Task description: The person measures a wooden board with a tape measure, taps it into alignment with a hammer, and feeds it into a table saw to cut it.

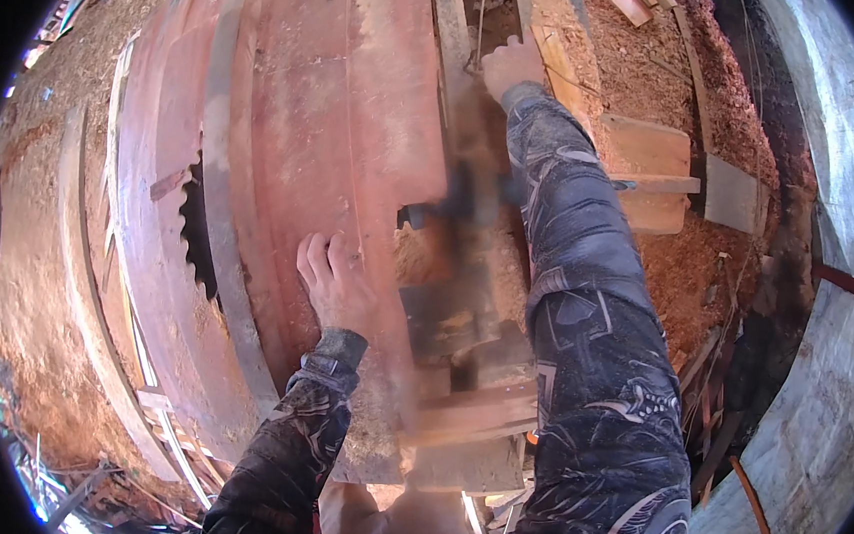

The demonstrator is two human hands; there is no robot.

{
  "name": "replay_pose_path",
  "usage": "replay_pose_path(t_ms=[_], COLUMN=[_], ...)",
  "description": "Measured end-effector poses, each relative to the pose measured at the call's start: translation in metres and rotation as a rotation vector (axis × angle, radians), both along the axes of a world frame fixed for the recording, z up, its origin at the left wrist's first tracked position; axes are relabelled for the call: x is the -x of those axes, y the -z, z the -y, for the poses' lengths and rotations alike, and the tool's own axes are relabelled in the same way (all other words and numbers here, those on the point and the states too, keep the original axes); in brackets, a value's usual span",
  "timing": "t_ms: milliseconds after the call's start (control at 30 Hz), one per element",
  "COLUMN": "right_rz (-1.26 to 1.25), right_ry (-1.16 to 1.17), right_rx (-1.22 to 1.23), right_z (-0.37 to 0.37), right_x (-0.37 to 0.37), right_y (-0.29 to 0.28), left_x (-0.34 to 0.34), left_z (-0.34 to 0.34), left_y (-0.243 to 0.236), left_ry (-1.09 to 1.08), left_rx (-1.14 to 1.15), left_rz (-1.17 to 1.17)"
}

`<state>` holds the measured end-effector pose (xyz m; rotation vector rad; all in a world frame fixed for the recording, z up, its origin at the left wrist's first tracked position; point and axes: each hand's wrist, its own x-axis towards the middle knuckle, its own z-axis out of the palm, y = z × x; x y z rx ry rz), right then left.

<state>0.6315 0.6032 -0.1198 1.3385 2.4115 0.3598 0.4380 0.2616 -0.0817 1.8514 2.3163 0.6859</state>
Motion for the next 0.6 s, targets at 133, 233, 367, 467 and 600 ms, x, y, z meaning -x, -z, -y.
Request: replay_pose_path(t_ms=[133, 233, 367, 467, 600], right_rz=[0.003, -0.052, -0.07, -0.058, -0.041], right_ry=[0.011, -0.062, -0.031, -0.022, -0.007], right_rx=[-0.004, -0.072, -0.063, -0.051, -0.075], right_z=[-0.001, 0.0, 0.001, -0.003, -0.006], right_x=[-0.01, -0.005, -0.002, 0.008, 0.006], right_y=[0.002, 0.003, 0.005, 0.009, 0.011], left_x=[-0.006, 0.001, -0.001, 0.0, -0.003], left_z=[-0.002, -0.001, 0.0, 0.001, -0.001], left_y=[0.001, -0.001, 0.002, 0.001, -0.004], left_ry=[0.01, 0.006, 0.013, 0.013, 0.015], left_rx=[0.001, -0.013, -0.017, -0.034, -0.008], left_rz=[0.038, 0.016, 0.02, 0.02, 0.027])
